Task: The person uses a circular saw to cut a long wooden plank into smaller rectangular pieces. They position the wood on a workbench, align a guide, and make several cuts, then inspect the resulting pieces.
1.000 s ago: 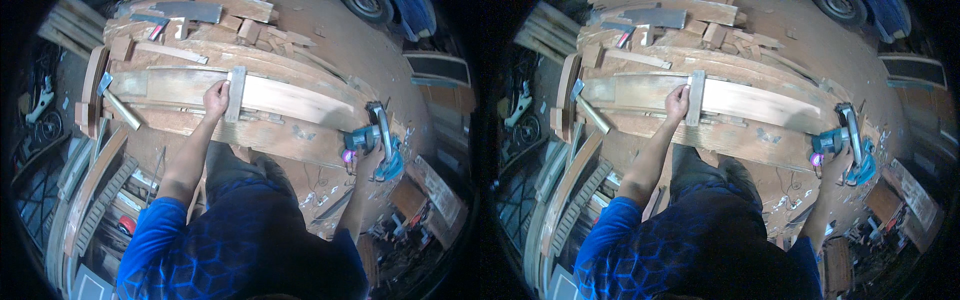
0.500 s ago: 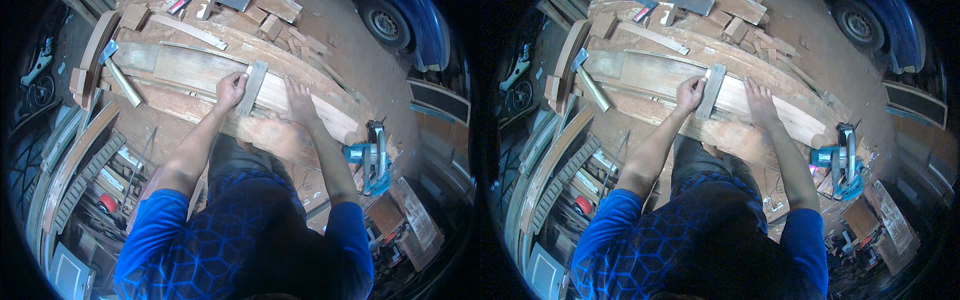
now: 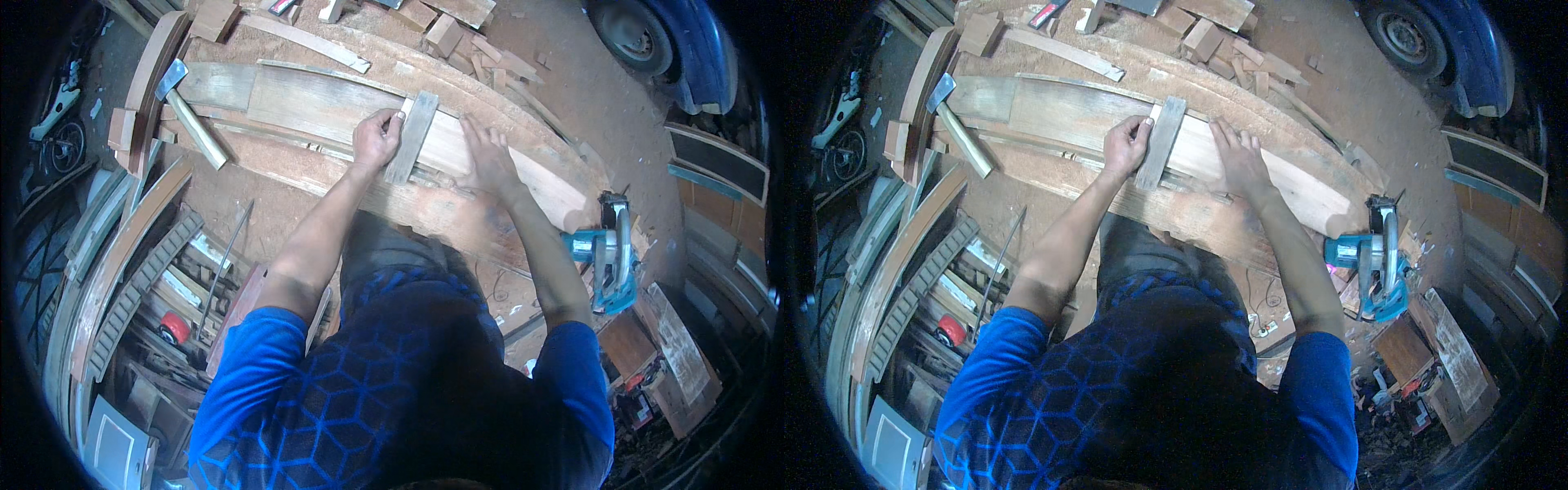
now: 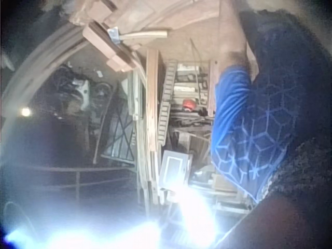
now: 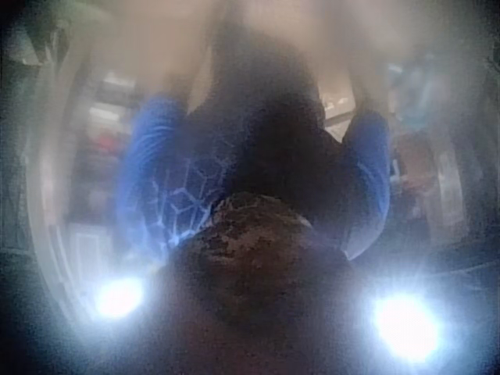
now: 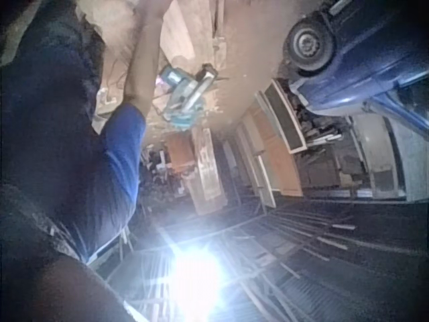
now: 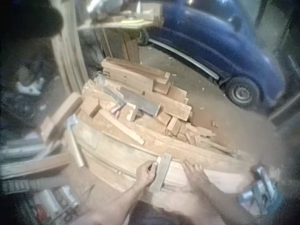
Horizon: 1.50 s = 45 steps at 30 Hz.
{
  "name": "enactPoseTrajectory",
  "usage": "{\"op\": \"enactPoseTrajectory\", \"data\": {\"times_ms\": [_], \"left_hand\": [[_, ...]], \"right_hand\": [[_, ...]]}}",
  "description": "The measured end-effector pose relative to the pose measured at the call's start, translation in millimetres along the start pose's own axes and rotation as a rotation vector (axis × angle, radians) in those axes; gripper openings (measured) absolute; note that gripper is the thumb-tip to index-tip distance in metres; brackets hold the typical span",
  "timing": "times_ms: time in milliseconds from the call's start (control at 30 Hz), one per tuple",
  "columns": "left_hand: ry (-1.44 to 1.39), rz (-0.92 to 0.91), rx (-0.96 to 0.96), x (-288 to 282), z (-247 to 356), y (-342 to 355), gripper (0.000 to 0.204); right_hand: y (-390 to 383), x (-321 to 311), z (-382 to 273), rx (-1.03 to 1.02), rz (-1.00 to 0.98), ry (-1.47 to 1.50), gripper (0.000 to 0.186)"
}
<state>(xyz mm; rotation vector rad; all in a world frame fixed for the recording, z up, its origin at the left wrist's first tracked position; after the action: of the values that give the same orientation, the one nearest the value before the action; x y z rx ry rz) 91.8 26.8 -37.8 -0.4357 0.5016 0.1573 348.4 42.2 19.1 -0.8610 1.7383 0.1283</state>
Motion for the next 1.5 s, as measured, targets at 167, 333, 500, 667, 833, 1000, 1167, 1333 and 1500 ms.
{"op": "enactPoseTrajectory", "data": {"times_ms": [167,333,500,667,833,1000,1167,1333,1500], "left_hand": [[0.014,0.030,0.043,0,-2,1,0.028],[-0.021,0.055,0.038,-1,5,-2,0.028],[0.029,0.049,0.041,-1,-1,0,0.027],[-0.013,0.047,0.022,0,1,1,0.026],[0.006,0.032,0.001,-3,5,1,0.027],[-0.020,0.048,0.052,-1,3,0,0.027],[-0.006,0.032,0.041,-2,2,0,0.028],[0.015,0.031,0.057,-1,0,1,0.028],[0.023,0.042,0.092,-1,-1,2,0.028]], "right_hand": [[1,3,4,0.008,-0.031,-0.019,0.137],[1,-4,-7,0.027,-0.009,0.002,0.140],[6,-8,-1,-0.003,-0.056,-0.020,0.139],[3,1,2,-0.013,-0.002,-0.034,0.134],[5,-2,1,0.001,-0.015,0.060,0.134],[7,-1,7,-0.009,-0.038,0.053,0.136],[8,-5,3,0.015,-0.040,0.073,0.133],[7,-1,3,0.009,-0.015,0.096,0.132],[8,0,5,-0.030,0.003,0.074,0.132]]}}
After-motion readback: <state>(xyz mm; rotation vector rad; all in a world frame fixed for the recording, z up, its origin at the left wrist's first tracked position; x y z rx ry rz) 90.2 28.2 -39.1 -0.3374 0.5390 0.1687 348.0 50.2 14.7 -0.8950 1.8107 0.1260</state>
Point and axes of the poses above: each hand's wrist, its own y-axis towards the middle knuckle, its own x-axis out of the palm, z = x × y, the point moved 2 cm from there along y, towards the middle knuckle, and after that the axes turned 5 degrees about -x, right-handed, at the moved point
